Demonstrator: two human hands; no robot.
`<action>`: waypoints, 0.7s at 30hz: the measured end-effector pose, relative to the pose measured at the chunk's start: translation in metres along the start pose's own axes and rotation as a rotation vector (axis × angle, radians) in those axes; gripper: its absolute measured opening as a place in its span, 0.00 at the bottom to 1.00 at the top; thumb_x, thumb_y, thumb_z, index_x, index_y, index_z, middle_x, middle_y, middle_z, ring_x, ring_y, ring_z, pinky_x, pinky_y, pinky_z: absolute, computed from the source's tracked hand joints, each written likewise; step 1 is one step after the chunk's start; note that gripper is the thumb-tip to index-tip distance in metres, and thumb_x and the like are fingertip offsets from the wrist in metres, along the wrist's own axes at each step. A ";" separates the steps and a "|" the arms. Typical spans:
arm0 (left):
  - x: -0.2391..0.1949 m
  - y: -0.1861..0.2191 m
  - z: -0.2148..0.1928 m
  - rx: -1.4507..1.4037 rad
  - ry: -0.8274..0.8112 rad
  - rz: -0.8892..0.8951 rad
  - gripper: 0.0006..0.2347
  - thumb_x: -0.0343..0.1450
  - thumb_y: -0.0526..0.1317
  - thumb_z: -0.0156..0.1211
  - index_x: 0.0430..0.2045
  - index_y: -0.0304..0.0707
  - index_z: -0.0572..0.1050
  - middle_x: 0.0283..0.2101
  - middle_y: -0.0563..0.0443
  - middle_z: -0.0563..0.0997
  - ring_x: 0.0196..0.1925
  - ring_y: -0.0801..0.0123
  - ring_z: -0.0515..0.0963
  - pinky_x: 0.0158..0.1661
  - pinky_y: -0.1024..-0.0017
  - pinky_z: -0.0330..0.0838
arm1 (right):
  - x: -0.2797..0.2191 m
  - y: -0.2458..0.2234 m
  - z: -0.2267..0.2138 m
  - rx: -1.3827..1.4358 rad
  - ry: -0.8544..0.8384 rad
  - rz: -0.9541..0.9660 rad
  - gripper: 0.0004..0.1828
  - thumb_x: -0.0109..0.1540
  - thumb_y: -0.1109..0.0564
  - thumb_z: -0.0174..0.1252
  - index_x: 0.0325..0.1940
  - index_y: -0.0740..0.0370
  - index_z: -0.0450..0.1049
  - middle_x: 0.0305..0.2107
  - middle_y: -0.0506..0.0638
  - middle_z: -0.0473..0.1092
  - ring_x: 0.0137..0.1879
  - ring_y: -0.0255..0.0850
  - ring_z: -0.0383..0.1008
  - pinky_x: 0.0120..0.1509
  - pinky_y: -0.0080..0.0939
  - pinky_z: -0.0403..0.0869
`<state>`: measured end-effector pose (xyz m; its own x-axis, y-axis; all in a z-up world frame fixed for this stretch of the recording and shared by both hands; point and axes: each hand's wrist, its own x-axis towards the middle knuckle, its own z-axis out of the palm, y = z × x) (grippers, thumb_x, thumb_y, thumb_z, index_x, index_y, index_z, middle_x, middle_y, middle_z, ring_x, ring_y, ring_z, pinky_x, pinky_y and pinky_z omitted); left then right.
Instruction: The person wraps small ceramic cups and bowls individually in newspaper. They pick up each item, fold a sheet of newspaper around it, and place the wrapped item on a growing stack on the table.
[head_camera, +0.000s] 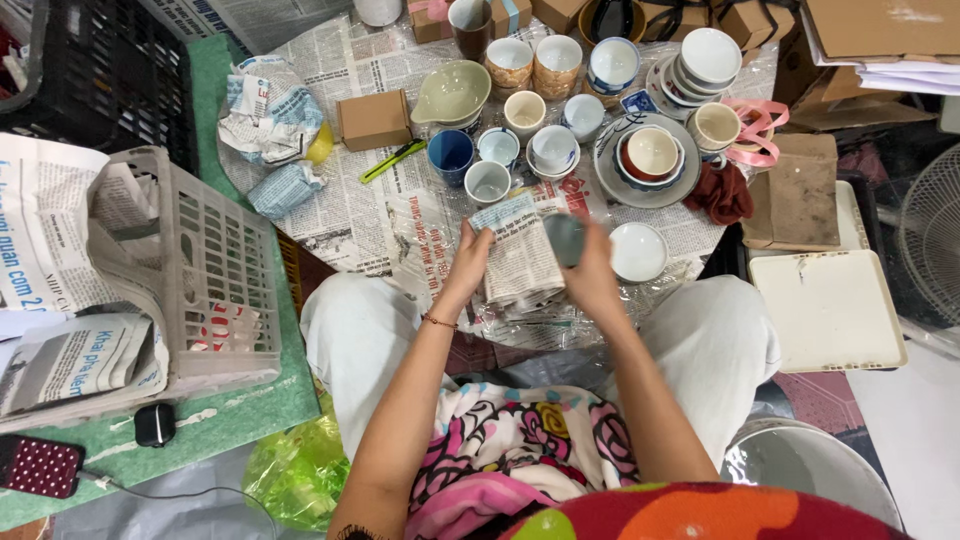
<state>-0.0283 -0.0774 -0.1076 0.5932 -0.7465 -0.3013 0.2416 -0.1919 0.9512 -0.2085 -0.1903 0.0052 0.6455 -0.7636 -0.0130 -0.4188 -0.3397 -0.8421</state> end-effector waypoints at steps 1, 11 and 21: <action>-0.001 0.002 0.001 0.017 -0.032 0.066 0.28 0.77 0.46 0.45 0.69 0.31 0.47 0.60 0.32 0.74 0.63 0.53 0.75 0.61 0.59 0.70 | 0.002 -0.001 -0.007 0.034 0.077 -0.015 0.49 0.54 0.53 0.73 0.73 0.64 0.55 0.61 0.65 0.61 0.68 0.56 0.62 0.70 0.52 0.65; -0.018 0.015 0.028 0.338 -0.050 0.480 0.27 0.75 0.30 0.55 0.70 0.41 0.55 0.69 0.31 0.68 0.70 0.45 0.69 0.65 0.54 0.66 | -0.021 -0.013 -0.009 -0.234 0.085 -0.318 0.51 0.52 0.45 0.76 0.70 0.68 0.59 0.58 0.64 0.63 0.67 0.57 0.64 0.71 0.55 0.65; -0.033 0.049 0.033 0.309 0.127 0.508 0.31 0.68 0.26 0.65 0.67 0.48 0.64 0.56 0.47 0.74 0.51 0.66 0.79 0.48 0.71 0.78 | -0.012 0.014 0.017 -0.422 -0.019 -0.277 0.55 0.45 0.38 0.78 0.67 0.67 0.63 0.61 0.62 0.61 0.67 0.60 0.62 0.66 0.58 0.64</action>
<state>-0.0615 -0.0838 -0.0487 0.6673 -0.7151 0.2084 -0.3187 -0.0212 0.9476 -0.2113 -0.1766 -0.0158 0.7789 -0.6044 0.1674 -0.4491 -0.7237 -0.5240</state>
